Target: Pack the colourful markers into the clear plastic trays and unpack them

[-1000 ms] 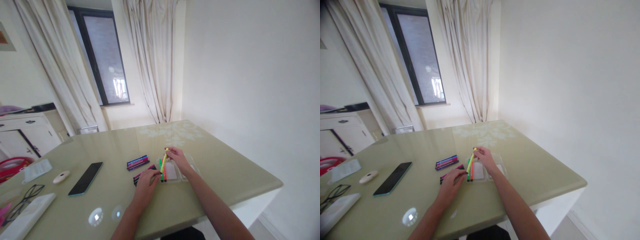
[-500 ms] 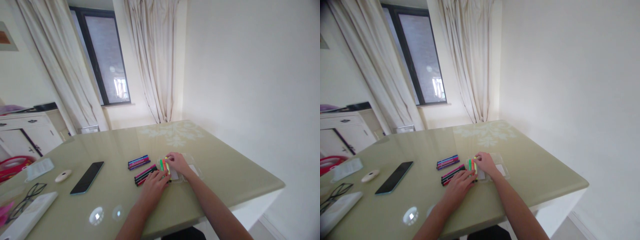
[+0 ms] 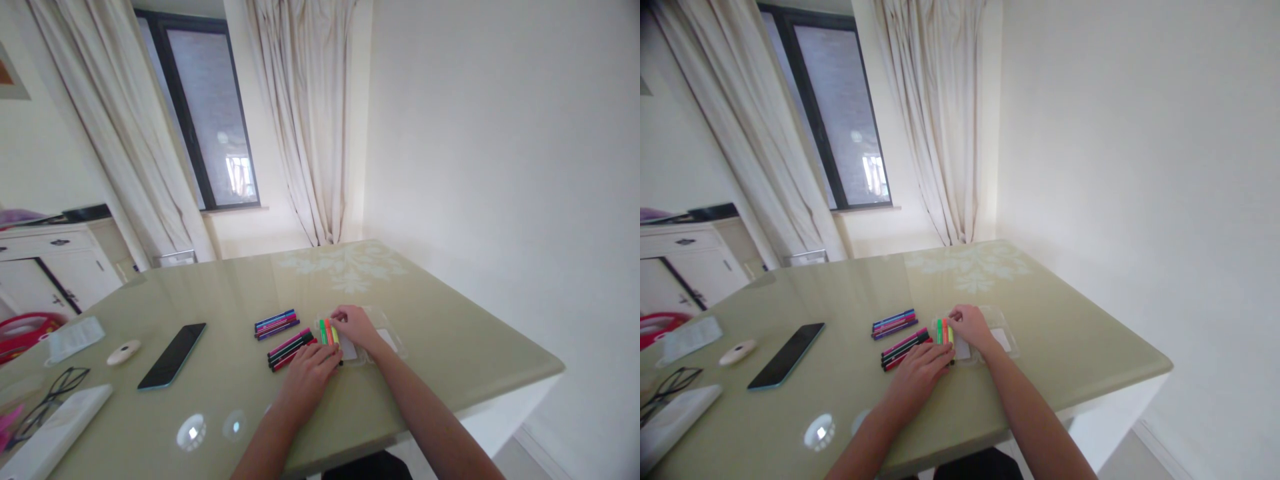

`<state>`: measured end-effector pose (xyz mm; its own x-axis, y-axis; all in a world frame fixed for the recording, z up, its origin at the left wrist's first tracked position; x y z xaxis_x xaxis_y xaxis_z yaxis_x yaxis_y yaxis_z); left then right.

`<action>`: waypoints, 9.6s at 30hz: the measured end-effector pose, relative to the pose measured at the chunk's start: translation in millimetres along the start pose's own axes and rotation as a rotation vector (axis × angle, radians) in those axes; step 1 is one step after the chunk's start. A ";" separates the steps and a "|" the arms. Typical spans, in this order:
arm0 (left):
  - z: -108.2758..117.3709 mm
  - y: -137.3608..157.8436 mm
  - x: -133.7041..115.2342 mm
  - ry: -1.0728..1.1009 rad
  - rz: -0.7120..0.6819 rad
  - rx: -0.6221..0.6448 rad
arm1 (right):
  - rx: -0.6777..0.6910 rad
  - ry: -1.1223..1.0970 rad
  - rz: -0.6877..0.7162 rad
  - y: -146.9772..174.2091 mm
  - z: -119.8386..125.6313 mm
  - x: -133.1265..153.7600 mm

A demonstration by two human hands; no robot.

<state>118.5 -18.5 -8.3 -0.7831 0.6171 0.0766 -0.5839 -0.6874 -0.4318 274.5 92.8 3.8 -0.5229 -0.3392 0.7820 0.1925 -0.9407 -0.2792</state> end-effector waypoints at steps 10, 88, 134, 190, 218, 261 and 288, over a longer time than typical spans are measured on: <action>3.4 -1.3 -1.9 0.008 0.041 0.030 | 0.041 0.076 0.049 0.0 1.0 0.5; 12.9 -4.4 28.0 0.433 0.231 -0.267 | -0.016 -0.877 -0.118 2.3 4.9 11.2; 25.9 31.4 123.5 -0.016 0.749 -0.142 | -0.054 0.053 0.059 6.0 20.2 -3.2; 1.4 -23.4 -20.5 0.130 0.142 0.029 | -0.077 0.030 0.002 4.9 21.3 -9.6; 13.0 -2.6 32.5 0.143 0.616 -0.180 | -0.039 -0.200 0.118 11.1 24.0 13.1; 10.3 -25.0 -20.2 0.227 0.111 0.052 | -0.144 0.205 0.010 8.0 42.3 -23.6; 17.3 7.5 46.9 0.063 0.763 -0.225 | -0.101 -0.216 0.170 14.7 17.6 10.3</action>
<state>73.6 -1.3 7.6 -0.9319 0.0322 -0.3613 0.1710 -0.8394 -0.5158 286.6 75.5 17.6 -0.2991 -0.4932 0.8169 0.1730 -0.8699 -0.4618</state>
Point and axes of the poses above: each hand's wrist, its own y-axis away from the middle knuckle, its own z-axis out of the back of the hand, x = y × z, the point moved 4 cm from there along -y, towards the middle knuckle, and after that the axes turned 9 degrees about -y, right-handed, at the moved point
